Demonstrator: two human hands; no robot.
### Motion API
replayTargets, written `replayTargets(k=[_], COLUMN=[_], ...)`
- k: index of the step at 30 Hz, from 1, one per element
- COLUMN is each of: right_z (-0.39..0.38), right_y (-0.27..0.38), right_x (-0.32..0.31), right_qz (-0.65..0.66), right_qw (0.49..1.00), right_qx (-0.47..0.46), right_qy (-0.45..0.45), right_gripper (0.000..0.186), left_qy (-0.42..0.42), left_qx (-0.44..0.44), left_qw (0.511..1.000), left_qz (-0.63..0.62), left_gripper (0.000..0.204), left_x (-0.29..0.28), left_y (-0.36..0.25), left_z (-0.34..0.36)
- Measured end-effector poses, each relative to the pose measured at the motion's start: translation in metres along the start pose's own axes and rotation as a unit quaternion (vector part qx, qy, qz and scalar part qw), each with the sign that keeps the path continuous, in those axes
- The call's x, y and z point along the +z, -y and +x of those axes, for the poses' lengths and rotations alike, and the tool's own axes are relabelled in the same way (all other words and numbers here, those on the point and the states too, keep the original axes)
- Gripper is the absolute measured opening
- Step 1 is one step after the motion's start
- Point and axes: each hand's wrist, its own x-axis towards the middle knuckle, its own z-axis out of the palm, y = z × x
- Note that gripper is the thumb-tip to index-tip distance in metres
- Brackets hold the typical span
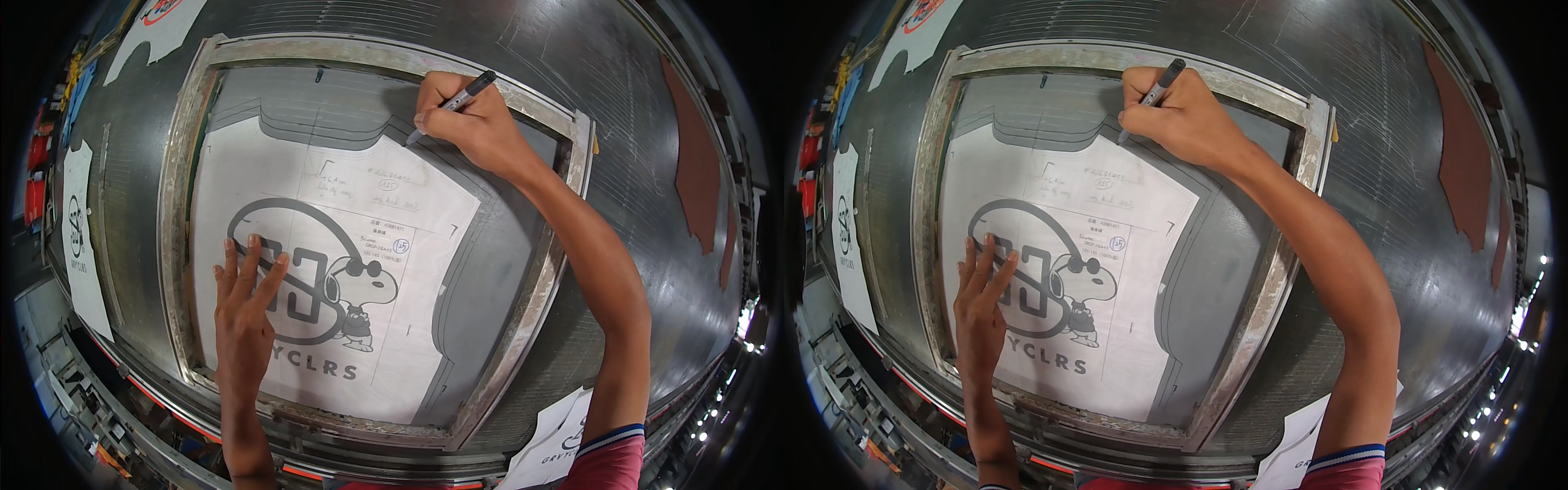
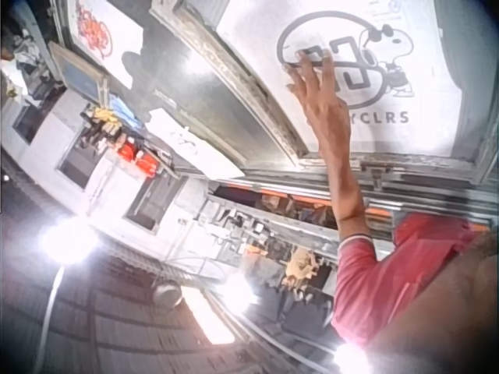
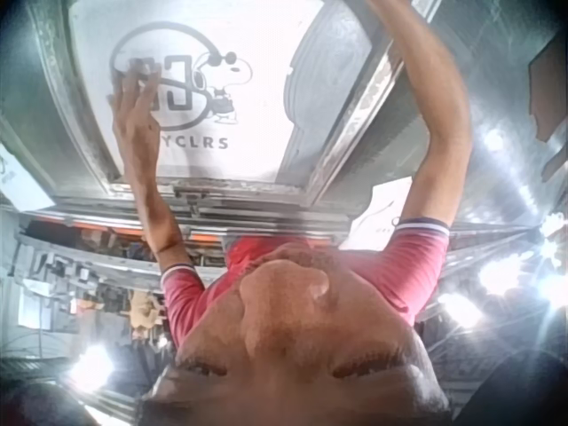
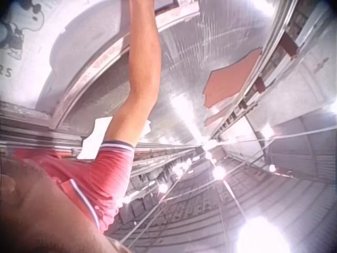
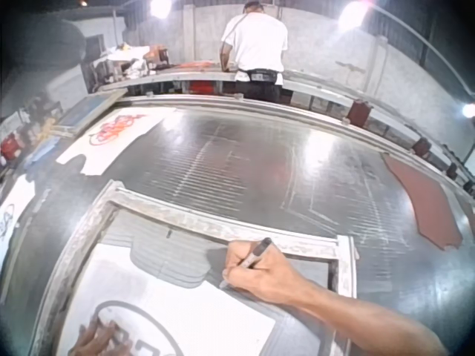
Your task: The person uses a black marker to trace the outline of a design on a screen printing frame. They then remove the frame and place a white t-shirt underneath it on the conveyor belt. The person repeats the tracing process on the frame and positions it over the t-shirt.
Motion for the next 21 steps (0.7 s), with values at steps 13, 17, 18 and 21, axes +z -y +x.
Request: replayTargets(k=[13,17,18,21], right_z=[0.0018,0.0009,0.0006,-0.0001], right_y=[-0.001,0.0003,0.0008,0.0014], right_x=[0.001,0.0,-0.0003,-0.0001], right_qz=[-0.004,-0.002,-0.003,0.003], right_qw=[1.0,1.0,1.0,1.0], right_qx=[-0.017,-0.004,0.001,-0.002], right_qy=[-0.001,0.004,0.006,0.005], right_gripper=[0.02,0.022,0.023,0.024], left_qy=[-0.004,0.0,0.002,0.006], left_qx=[0.008,0.007,0.006,0.002], left_qw=[1.0,1.0,1.0,1.0], left_qz=[0.005,0.004,0.005,-0.003], left_gripper=[0.066,0.067,0.067,0.073], left_x=[0.0031,0.0015,0.0012,0.0046], left_y=[0.0035,0.0026,0.0022,0.0063], left_z=[-0.0018,-0.0013,-0.0012,-0.0031])
